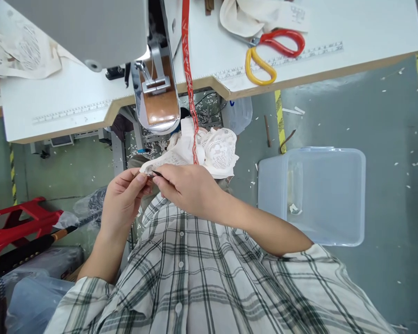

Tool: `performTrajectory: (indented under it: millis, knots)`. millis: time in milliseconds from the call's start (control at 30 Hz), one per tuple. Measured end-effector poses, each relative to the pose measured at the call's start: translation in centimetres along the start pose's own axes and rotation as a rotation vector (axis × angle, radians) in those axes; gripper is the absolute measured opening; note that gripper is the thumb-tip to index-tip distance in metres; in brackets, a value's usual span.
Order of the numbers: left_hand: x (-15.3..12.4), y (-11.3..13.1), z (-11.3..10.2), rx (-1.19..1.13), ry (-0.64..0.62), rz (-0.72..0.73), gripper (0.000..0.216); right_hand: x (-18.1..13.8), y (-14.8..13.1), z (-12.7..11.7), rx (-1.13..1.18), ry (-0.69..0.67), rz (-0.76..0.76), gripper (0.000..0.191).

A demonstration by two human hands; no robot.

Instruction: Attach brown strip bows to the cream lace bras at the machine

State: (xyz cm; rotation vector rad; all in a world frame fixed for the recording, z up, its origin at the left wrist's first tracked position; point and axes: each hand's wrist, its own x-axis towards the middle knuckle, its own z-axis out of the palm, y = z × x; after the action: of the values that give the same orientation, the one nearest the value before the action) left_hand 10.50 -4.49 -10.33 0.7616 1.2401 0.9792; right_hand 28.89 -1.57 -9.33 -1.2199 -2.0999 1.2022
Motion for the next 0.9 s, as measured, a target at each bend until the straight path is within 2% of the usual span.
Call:
performTrajectory:
  millis: [533, 700, 900]
  knots:
    - [0.0, 0.3, -0.2, 0.151, 0.001, 0.011, 0.015, 0.4, -0.3, -0.5, -0.090, -0.105, 0.074, 0.030]
    - [0.1, 0.1, -0.2, 0.230, 0.026, 0.009, 0.018, 0.5, 0.0, -0.2, -0.163, -0.092, 0.074, 0.032]
    - [0.6, -0.4, -0.3, 0.030, -0.023, -0.121, 0.025, 0.3, 0.8, 0.7, -0.144, -0.022, 0.000, 0.033]
